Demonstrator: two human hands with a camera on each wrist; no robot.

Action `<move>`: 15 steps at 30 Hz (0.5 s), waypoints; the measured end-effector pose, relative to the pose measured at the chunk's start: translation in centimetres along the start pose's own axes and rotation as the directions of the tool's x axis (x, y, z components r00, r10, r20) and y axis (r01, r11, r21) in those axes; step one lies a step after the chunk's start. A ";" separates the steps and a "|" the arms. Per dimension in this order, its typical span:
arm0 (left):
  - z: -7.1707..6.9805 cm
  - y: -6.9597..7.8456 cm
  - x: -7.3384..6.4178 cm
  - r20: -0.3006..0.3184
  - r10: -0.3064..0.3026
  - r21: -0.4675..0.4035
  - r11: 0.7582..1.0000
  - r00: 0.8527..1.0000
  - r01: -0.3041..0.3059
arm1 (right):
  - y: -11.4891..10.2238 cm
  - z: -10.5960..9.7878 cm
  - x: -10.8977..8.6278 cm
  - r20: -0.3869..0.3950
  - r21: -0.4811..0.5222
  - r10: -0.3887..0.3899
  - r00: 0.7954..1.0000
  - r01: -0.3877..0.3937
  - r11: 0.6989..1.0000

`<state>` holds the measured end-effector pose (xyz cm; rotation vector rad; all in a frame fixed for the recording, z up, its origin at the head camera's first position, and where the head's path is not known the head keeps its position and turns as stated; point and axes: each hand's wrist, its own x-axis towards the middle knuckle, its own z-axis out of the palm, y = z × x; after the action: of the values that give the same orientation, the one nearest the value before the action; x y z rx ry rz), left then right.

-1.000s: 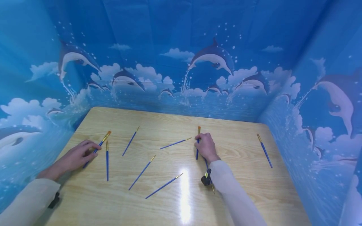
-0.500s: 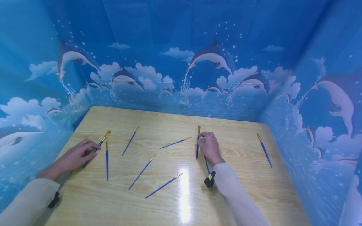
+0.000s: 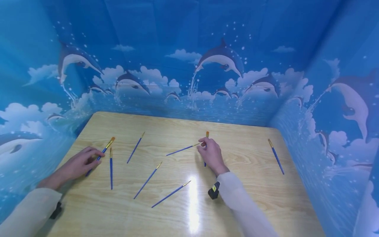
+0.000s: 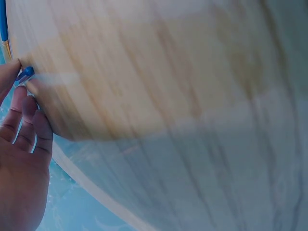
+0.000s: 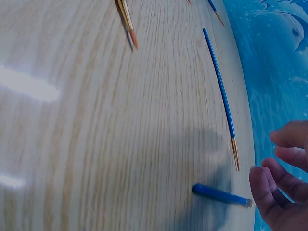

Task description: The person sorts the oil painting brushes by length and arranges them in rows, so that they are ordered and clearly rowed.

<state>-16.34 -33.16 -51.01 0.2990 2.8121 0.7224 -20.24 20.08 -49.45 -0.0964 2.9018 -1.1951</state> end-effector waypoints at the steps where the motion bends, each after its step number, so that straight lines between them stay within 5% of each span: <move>1: 0.0 0.0 0.0 0.000 0.001 -0.002 1.000 1.000 -0.001 | -0.2 0.2 0.0 0.007 0.006 -0.003 1.000 0.003 1.000; 15: 0.1 0.0 0.0 -0.002 -0.019 -0.004 1.000 1.000 0.019 | -1.5 3.2 0.8 0.053 0.047 0.008 0.999 -0.011 0.999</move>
<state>-16.33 -33.08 -51.12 0.2706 2.8114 0.7250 -20.83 16.68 -50.63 -0.1125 2.8236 -1.2399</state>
